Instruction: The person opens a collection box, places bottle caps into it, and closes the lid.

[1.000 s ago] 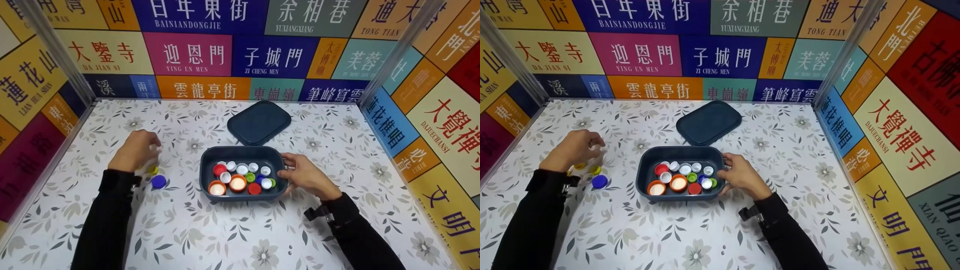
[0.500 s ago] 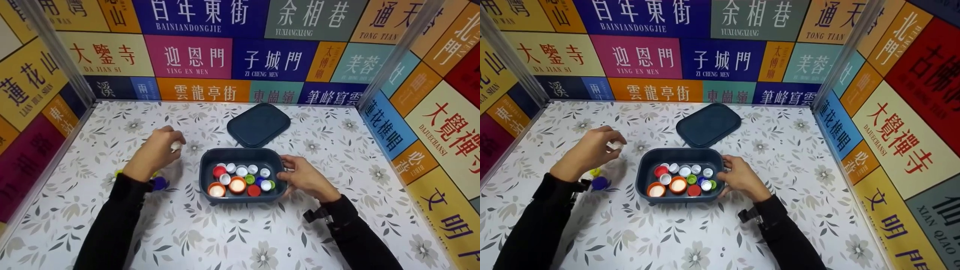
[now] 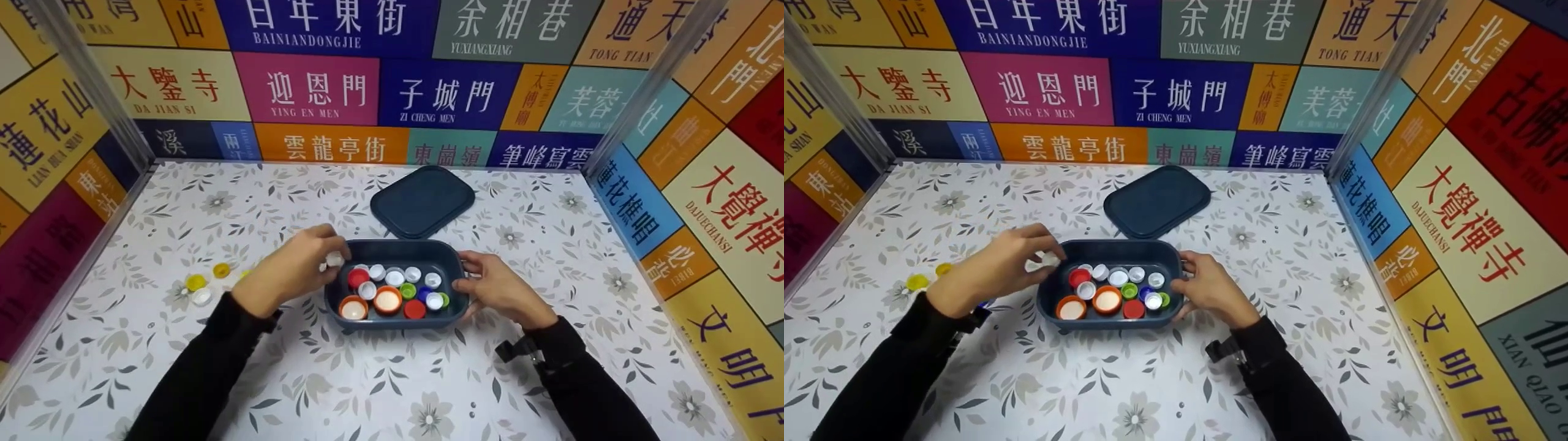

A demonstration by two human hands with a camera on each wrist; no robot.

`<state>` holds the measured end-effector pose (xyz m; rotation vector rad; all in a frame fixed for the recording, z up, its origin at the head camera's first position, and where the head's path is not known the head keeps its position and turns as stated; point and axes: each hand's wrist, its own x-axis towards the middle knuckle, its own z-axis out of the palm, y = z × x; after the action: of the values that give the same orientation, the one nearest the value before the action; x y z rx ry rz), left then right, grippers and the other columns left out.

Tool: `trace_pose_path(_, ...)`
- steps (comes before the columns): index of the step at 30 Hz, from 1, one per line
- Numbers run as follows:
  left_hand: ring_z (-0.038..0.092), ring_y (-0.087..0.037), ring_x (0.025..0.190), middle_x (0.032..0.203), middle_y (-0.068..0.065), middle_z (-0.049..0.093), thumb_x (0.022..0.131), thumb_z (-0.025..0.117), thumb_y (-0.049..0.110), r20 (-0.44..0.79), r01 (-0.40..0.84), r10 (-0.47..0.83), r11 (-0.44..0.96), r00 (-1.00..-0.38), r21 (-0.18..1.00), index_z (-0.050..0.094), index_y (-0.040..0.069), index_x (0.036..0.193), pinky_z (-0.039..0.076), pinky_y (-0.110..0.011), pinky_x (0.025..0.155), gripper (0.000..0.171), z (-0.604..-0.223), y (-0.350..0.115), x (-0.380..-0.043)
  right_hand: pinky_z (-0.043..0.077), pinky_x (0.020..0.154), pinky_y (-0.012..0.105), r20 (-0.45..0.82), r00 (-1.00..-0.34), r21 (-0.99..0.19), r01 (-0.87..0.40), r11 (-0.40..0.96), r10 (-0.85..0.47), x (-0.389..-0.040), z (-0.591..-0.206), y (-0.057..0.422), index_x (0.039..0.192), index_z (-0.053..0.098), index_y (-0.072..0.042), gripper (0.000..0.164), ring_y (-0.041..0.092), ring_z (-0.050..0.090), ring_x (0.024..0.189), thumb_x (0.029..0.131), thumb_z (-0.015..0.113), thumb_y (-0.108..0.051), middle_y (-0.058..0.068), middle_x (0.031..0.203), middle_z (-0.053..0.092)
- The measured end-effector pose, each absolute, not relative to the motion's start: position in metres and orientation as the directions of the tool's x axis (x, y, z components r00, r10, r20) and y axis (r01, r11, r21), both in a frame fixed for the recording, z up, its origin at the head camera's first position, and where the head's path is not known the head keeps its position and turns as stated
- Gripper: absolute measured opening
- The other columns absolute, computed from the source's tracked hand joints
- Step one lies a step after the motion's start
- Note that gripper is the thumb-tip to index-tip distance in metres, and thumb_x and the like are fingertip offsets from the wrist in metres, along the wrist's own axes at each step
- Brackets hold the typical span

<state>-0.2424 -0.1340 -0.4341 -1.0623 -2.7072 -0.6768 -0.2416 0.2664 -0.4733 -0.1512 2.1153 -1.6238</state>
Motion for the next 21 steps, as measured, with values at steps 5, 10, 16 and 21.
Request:
trace_pose_path(5,0.077,-0.034,0.102,0.112,-0.017,0.076,0.091,0.09,-0.001,0.26,0.71,0.662,0.634,-0.703,0.307,0.083,0.005,0.112,0.071,-0.049,0.091,0.023,-0.442,-0.12,-0.237,0.074,0.067,0.047,-0.298,-0.885,-0.936,0.196,0.293,-0.359,-0.242,-0.474,0.266,0.178,0.037,0.002,0.078,0.037,0.084,0.11,0.107,0.067,0.007,0.036,0.165,0.061)
trace_pose_path(10,0.077,-0.032,0.098,0.109,-0.017,0.075,0.091,0.089,-0.003,0.25,0.734,0.691,0.62,-0.678,0.277,0.082,0.003,0.113,0.071,-0.046,0.086,0.025,-0.449,-0.11,-0.234,0.074,0.068,0.049,-0.303,-0.887,-0.93,0.196,0.31,-0.349,-0.243,-0.474,0.266,0.179,0.038,0.001,0.078,0.035,0.084,0.109,0.107,0.068,0.005,0.035,0.165,0.061)
trace_pose_path(16,0.076,-0.03,0.096,0.107,-0.016,0.073,0.093,0.085,-0.005,0.218,0.735,0.705,0.612,-0.675,0.293,0.082,0.003,0.111,0.07,-0.046,0.086,0.02,-0.453,-0.105,-0.232,0.074,0.068,0.048,-0.309,-0.886,-0.928,0.202,0.314,-0.346,-0.242,-0.474,0.266,0.179,0.037,0.001,0.078,0.036,0.084,0.106,0.108,0.068,0.006,0.035,0.165,0.061)
trace_pose_path(21,0.074,-0.028,0.094,0.107,-0.014,0.072,0.091,0.085,-0.006,0.181,0.727,0.709,0.626,-0.681,0.283,0.081,0.004,0.112,0.069,-0.044,0.085,0.023,-0.453,-0.103,-0.231,0.074,0.07,0.049,-0.308,-0.886,-0.928,0.199,0.314,-0.347,-0.242,-0.474,0.266,0.18,0.037,0.0,0.078,0.038,0.084,0.106,0.108,0.068,0.006,0.036,0.166,0.06)
